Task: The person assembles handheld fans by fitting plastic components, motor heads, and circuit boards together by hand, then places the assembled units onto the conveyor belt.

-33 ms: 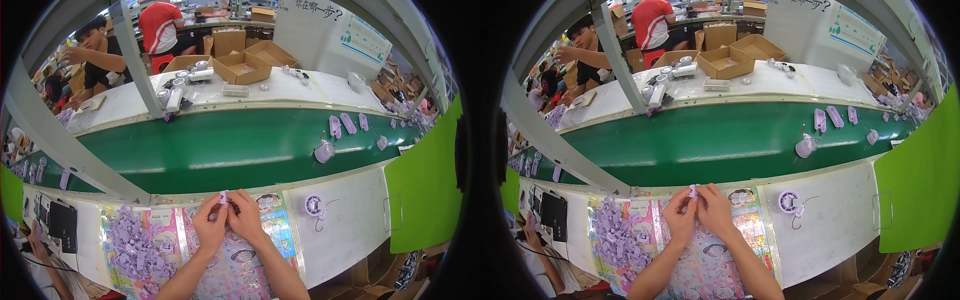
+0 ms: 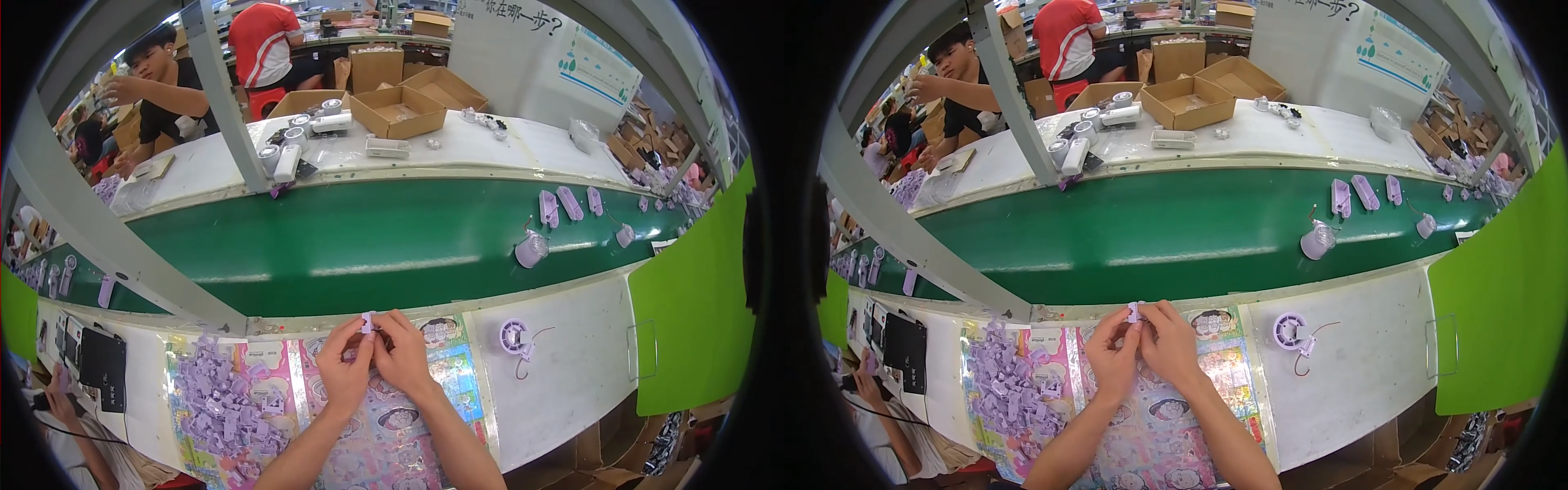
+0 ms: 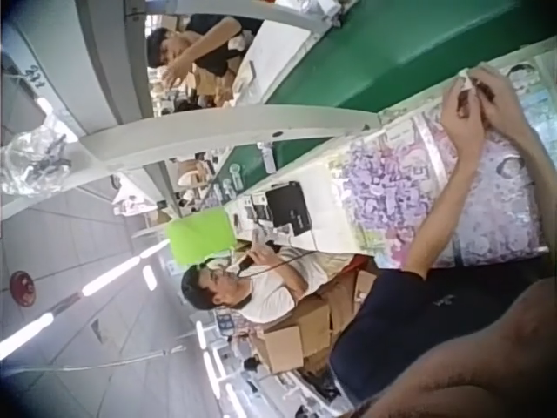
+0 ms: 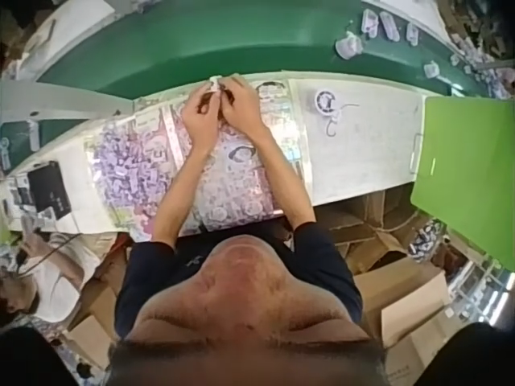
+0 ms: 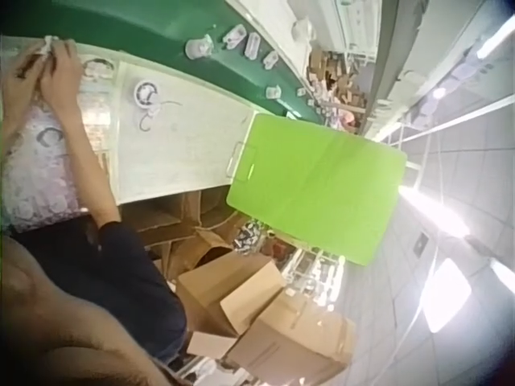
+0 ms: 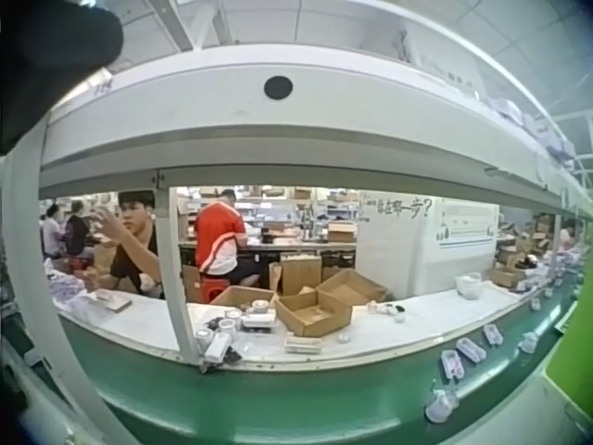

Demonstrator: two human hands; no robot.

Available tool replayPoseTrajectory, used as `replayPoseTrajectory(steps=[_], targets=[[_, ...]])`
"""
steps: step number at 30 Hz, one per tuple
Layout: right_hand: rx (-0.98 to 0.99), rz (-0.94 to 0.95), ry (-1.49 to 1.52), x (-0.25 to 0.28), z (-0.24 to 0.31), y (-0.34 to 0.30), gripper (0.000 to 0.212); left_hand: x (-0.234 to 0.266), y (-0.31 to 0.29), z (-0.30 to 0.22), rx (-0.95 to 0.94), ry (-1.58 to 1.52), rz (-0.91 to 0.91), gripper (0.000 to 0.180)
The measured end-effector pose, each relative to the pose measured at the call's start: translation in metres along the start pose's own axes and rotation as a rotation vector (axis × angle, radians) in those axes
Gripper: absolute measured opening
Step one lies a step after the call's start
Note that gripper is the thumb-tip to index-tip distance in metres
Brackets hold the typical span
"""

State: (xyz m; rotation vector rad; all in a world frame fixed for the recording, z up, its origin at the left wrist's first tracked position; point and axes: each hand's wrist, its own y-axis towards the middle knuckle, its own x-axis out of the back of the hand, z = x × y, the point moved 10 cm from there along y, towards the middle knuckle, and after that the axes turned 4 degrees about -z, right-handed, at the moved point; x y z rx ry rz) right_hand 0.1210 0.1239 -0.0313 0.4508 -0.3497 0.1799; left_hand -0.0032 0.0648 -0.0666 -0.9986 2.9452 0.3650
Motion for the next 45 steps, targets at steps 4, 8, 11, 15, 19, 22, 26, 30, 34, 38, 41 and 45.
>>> replayPoseTrajectory(steps=[4,8,11,15,19,22,26,30,34,38,41,45], targets=[[-0.029,0.02,-0.029,-0.002,-0.008,-0.002,0.025,-0.003,-0.001,-0.006,0.005,-0.008,0.015,0.029],[-0.026,0.033,-0.057,-0.005,-0.004,-0.001,0.023,-0.002,0.001,-0.002,0.042,-0.029,0.017,0.029],[-0.032,0.027,-0.053,-0.003,-0.003,-0.003,0.023,-0.003,-0.001,0.001,0.083,-0.021,0.028,0.029],[-0.035,0.018,-0.05,-0.005,-0.01,0.001,0.023,-0.007,0.008,0.003,0.083,-0.044,0.038,0.028],[-0.062,0.041,-0.068,-0.005,-0.009,-0.004,0.023,-0.005,0.001,0.01,0.155,-0.042,0.032,0.026],[-0.04,0.021,-0.078,-0.002,-0.01,-0.001,0.023,-0.007,0.001,0.01,0.151,-0.049,0.034,0.023],[-0.02,0.038,-0.081,-0.008,-0.007,-0.003,0.025,-0.001,0.002,0.019,0.132,-0.106,0.03,0.021],[0.099,0.002,-0.164,-0.005,-0.003,-0.008,0.022,-0.009,0.0,0.02,0.172,-0.089,0.07,0.023],[-0.098,-0.145,-0.131,0.026,-0.014,-0.005,0.026,-0.005,-0.002,0.018,0.155,-0.052,0.066,0.026],[0.113,-0.345,-0.644,0.11,0.01,0.048,0.044,-0.004,0.003,0.022,0.103,0.068,0.091,0.022],[-0.007,-0.345,-0.967,0.18,-0.017,0.109,0.059,-0.01,0.002,0.013,0.076,0.048,0.1,0.017],[-0.387,-0.17,-1.054,0.209,-0.099,0.139,0.07,-0.014,-0.005,0.004,-0.004,0.157,0.132,0.015]])
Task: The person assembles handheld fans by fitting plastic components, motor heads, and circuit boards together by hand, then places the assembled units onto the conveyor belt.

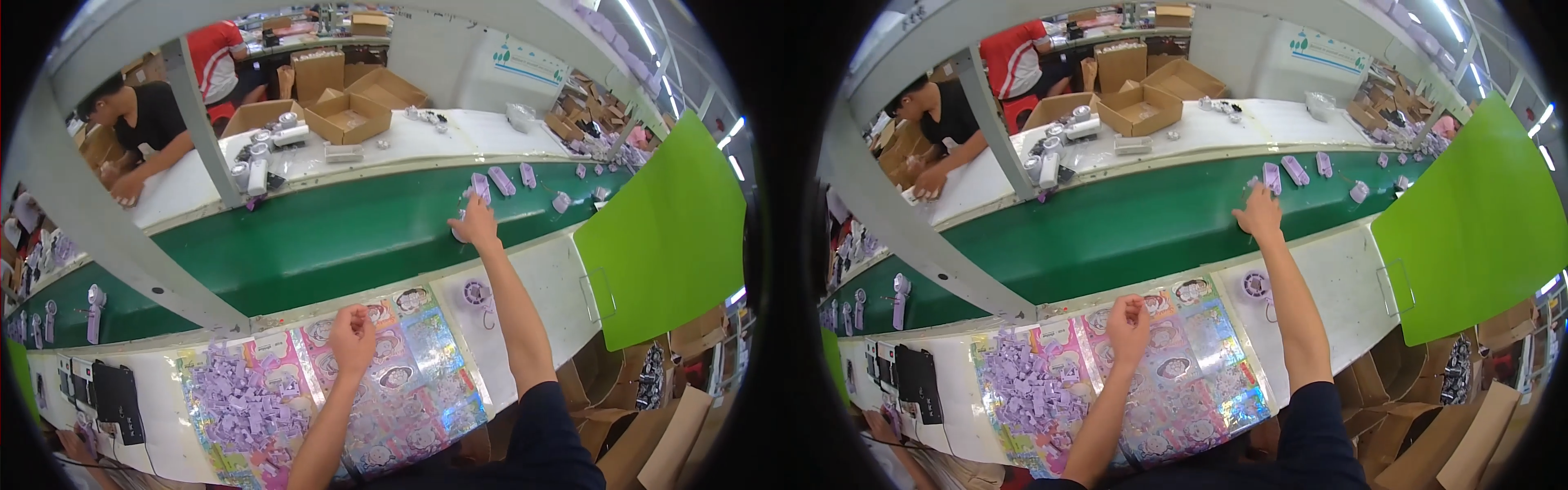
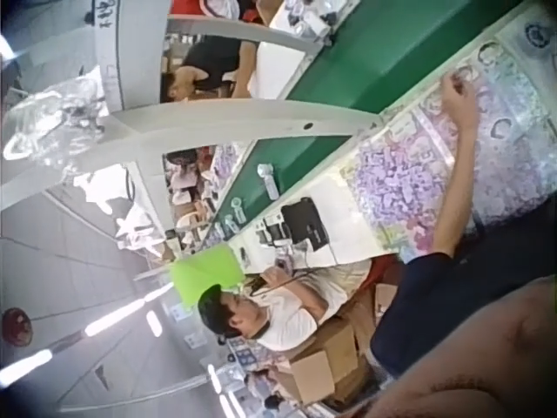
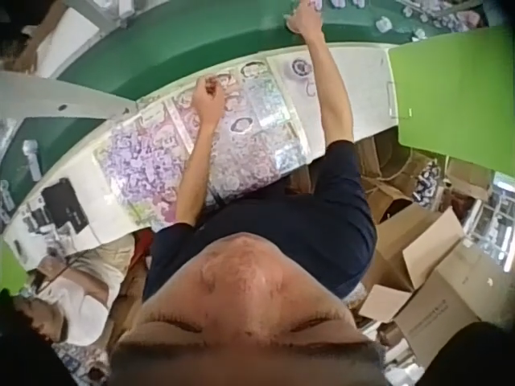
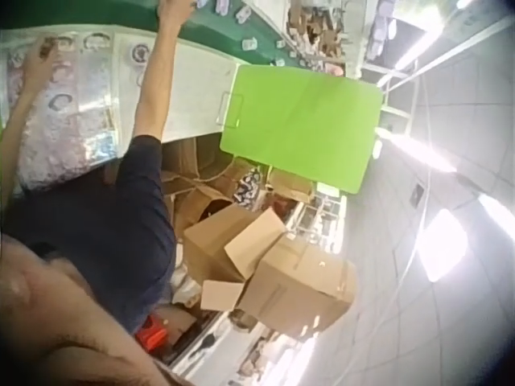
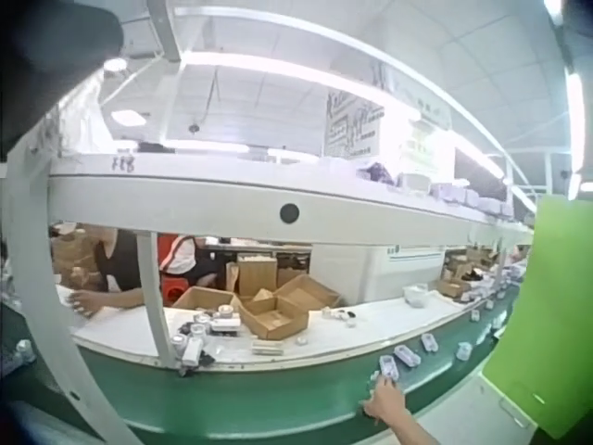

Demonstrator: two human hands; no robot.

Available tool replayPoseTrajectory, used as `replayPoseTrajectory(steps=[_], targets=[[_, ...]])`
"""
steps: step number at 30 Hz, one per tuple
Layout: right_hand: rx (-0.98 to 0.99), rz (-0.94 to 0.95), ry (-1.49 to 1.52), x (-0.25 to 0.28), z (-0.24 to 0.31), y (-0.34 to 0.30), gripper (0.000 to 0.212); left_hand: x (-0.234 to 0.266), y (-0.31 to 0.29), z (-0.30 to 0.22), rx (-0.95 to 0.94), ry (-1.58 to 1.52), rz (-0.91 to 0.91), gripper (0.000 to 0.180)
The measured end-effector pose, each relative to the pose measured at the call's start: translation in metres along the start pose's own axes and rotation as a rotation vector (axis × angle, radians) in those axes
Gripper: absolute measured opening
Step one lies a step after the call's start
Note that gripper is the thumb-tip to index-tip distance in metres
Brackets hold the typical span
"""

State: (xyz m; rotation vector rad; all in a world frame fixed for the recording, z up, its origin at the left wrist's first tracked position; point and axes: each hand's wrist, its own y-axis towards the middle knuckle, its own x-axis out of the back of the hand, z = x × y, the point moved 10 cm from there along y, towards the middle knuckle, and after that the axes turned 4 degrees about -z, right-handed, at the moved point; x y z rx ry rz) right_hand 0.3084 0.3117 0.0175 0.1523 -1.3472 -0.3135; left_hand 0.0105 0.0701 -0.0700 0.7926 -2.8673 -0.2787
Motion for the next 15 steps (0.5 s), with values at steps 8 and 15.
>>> replayPoseTrajectory(steps=[8,15], targets=[[0.204,0.117,0.458,0.009,0.03,-0.042,0.061,-0.001,-0.005,0.0,0.017,-0.147,0.024,0.016],[0.454,0.247,0.856,0.084,0.11,-0.251,0.083,-0.036,-0.07,-0.017,0.522,-0.939,0.255,0.046]])
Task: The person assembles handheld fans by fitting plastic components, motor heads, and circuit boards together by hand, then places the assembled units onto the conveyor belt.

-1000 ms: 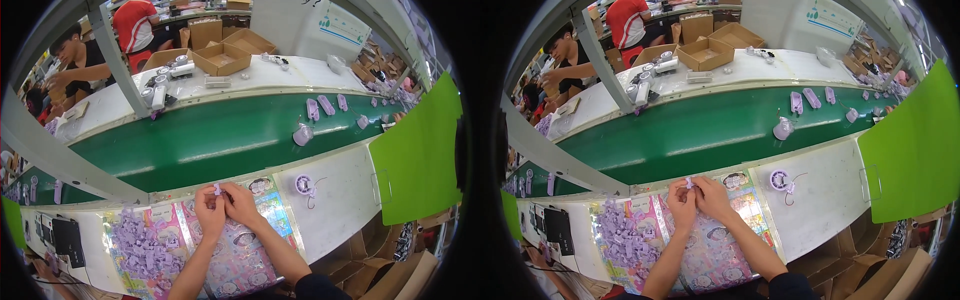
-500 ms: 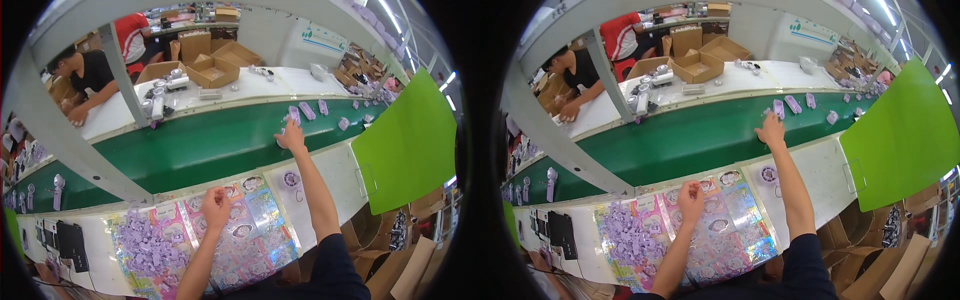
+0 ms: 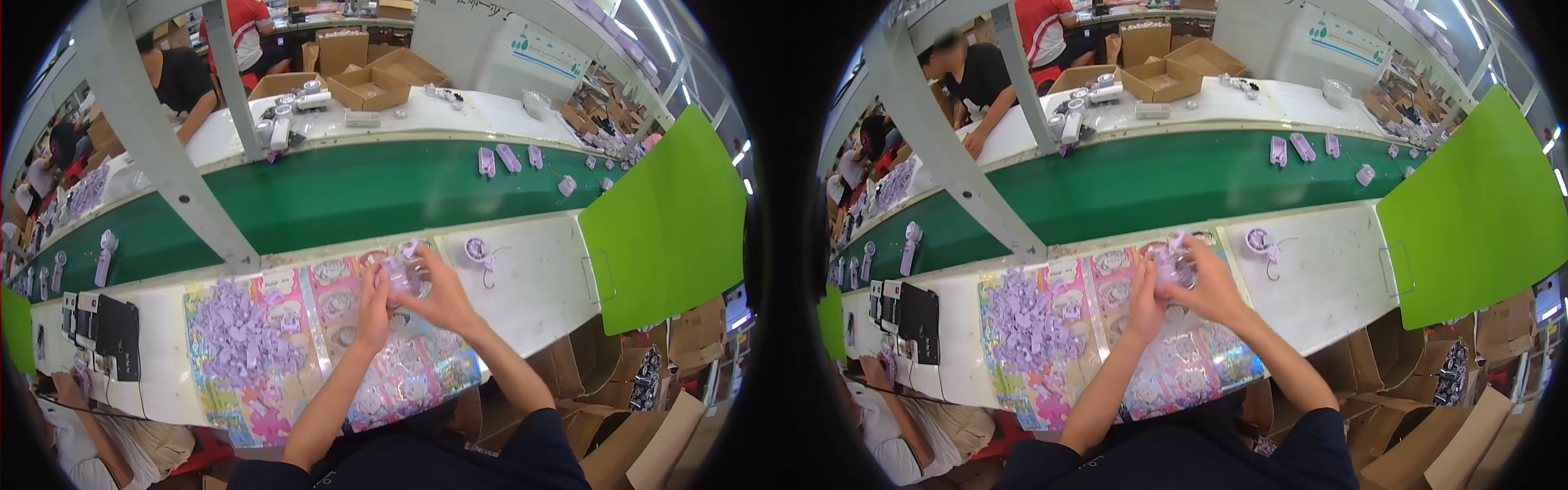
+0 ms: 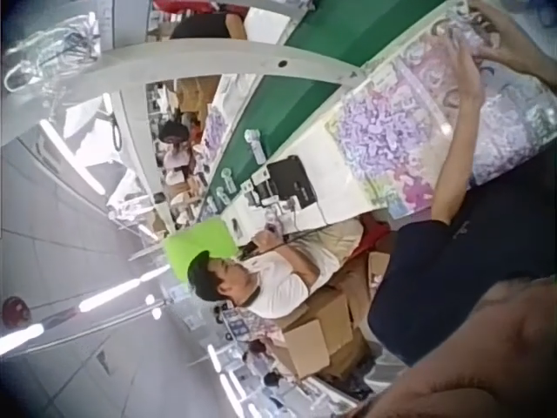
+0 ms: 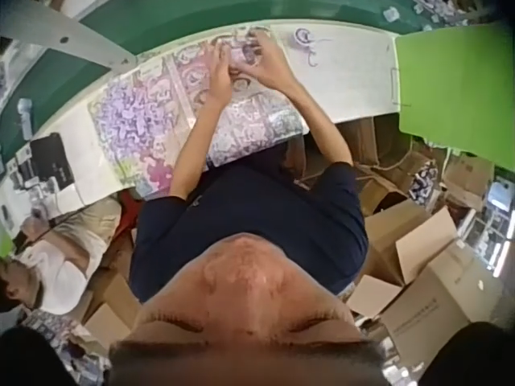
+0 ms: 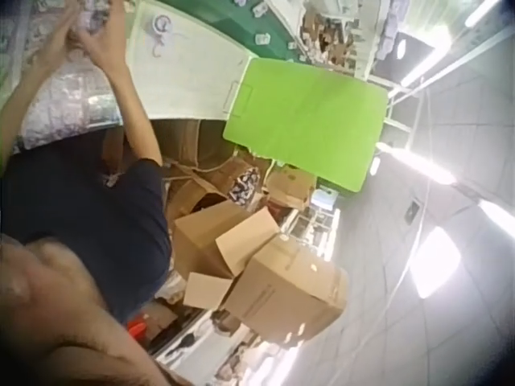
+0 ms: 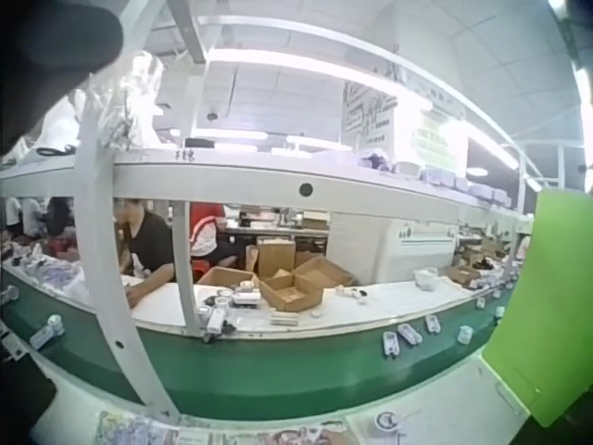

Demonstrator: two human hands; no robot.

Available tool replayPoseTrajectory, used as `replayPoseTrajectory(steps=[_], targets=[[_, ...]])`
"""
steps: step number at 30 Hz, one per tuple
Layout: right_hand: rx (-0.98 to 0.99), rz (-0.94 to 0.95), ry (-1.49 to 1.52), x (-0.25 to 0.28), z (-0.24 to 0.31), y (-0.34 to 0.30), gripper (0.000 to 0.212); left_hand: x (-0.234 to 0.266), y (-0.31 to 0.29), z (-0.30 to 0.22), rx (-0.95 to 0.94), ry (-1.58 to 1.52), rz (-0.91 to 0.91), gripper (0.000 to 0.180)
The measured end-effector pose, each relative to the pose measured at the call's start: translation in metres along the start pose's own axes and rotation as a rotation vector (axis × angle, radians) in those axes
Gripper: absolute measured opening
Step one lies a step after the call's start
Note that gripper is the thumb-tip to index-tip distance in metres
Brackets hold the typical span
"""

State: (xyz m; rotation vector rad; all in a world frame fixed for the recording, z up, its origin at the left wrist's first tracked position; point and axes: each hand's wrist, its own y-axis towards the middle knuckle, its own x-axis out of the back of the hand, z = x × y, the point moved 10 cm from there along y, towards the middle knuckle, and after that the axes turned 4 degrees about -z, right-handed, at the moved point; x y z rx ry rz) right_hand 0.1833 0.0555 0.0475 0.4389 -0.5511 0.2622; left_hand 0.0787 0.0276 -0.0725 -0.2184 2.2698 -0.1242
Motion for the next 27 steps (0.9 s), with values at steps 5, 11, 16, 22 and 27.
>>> replayPoseTrajectory(steps=[5,11,16,22,27], targets=[[0.003,-0.041,0.194,0.023,0.01,-0.043,0.046,0.009,-0.049,-0.052,-0.231,0.497,-0.135,0.03],[-0.012,0.073,0.092,0.01,0.01,-0.072,0.025,0.01,-0.088,-0.086,-0.531,1.709,0.005,0.046],[0.004,0.322,0.041,-0.048,0.011,-0.088,0.049,0.009,-0.103,-0.082,-0.62,1.676,0.082,0.055],[0.245,0.466,-0.095,-0.08,0.031,-0.082,0.051,0.022,-0.103,-0.081,-0.628,1.554,0.076,0.062],[0.168,0.52,-0.102,-0.081,0.026,-0.078,0.051,0.017,-0.106,-0.082,-0.676,1.554,0.11,0.055]])
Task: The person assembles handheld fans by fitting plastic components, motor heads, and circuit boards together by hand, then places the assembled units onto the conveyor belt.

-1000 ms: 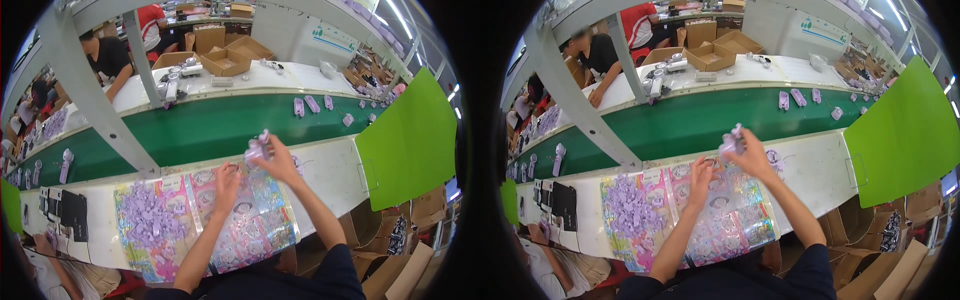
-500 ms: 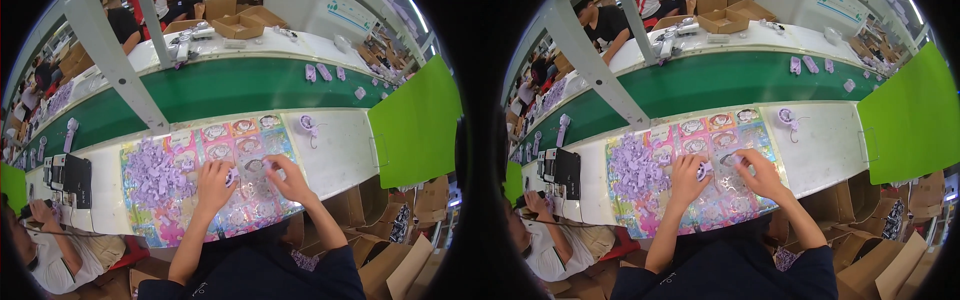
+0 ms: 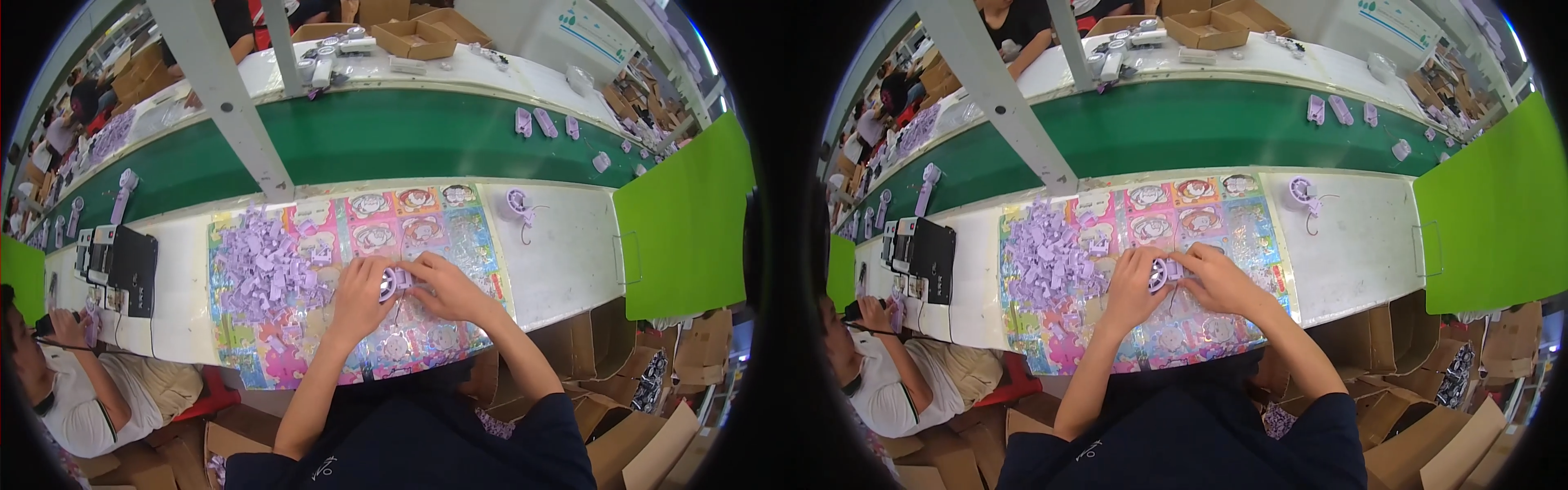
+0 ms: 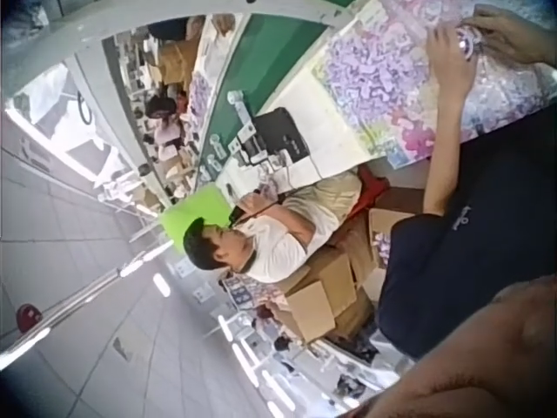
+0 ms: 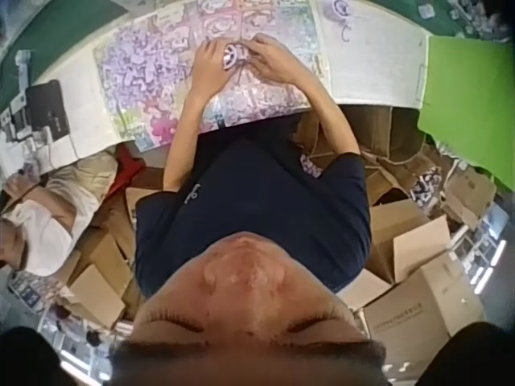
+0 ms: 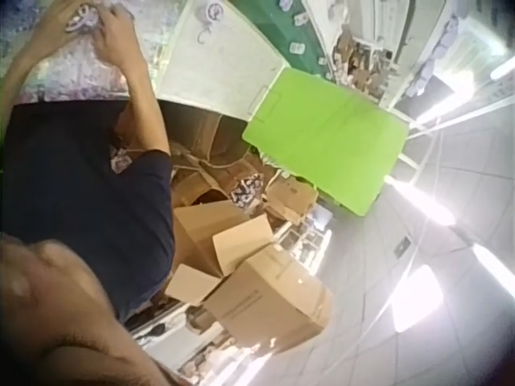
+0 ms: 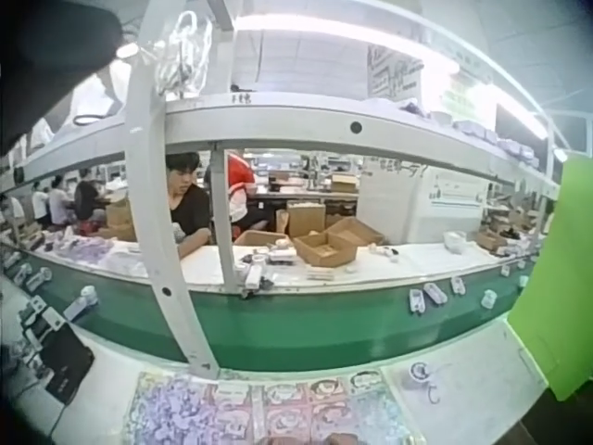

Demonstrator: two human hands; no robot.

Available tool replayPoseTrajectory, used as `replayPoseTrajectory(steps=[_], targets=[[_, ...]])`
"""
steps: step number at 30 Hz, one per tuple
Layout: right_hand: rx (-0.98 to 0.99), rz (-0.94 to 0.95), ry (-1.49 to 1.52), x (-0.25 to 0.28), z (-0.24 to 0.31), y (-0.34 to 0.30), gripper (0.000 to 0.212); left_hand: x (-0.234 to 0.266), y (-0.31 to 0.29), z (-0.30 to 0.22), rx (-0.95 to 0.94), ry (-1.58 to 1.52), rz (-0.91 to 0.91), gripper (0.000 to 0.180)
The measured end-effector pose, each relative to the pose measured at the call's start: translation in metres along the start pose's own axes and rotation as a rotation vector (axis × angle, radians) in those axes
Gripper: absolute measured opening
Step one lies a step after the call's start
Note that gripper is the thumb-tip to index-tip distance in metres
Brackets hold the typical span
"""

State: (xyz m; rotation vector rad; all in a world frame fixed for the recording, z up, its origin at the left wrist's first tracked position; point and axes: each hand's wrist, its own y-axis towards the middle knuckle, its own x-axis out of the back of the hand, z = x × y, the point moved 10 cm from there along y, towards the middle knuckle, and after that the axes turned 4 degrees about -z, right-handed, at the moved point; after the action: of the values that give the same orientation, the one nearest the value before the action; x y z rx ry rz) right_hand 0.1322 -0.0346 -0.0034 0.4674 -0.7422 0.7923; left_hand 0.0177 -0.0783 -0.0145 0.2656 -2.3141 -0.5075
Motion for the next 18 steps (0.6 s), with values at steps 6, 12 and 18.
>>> replayPoseTrajectory(steps=[6,12,18], targets=[[0.014,0.064,-0.093,-0.003,0.005,0.014,0.043,-0.001,-0.002,0.004,0.011,0.015,0.008,0.056],[0.041,0.114,-0.233,-0.007,0.006,0.018,0.038,-0.001,-0.001,-0.001,0.005,0.007,-0.016,0.058],[-0.025,-0.051,-0.113,-0.013,0.003,0.006,0.048,0.001,-0.014,0.002,-0.013,0.025,-0.116,0.057]])
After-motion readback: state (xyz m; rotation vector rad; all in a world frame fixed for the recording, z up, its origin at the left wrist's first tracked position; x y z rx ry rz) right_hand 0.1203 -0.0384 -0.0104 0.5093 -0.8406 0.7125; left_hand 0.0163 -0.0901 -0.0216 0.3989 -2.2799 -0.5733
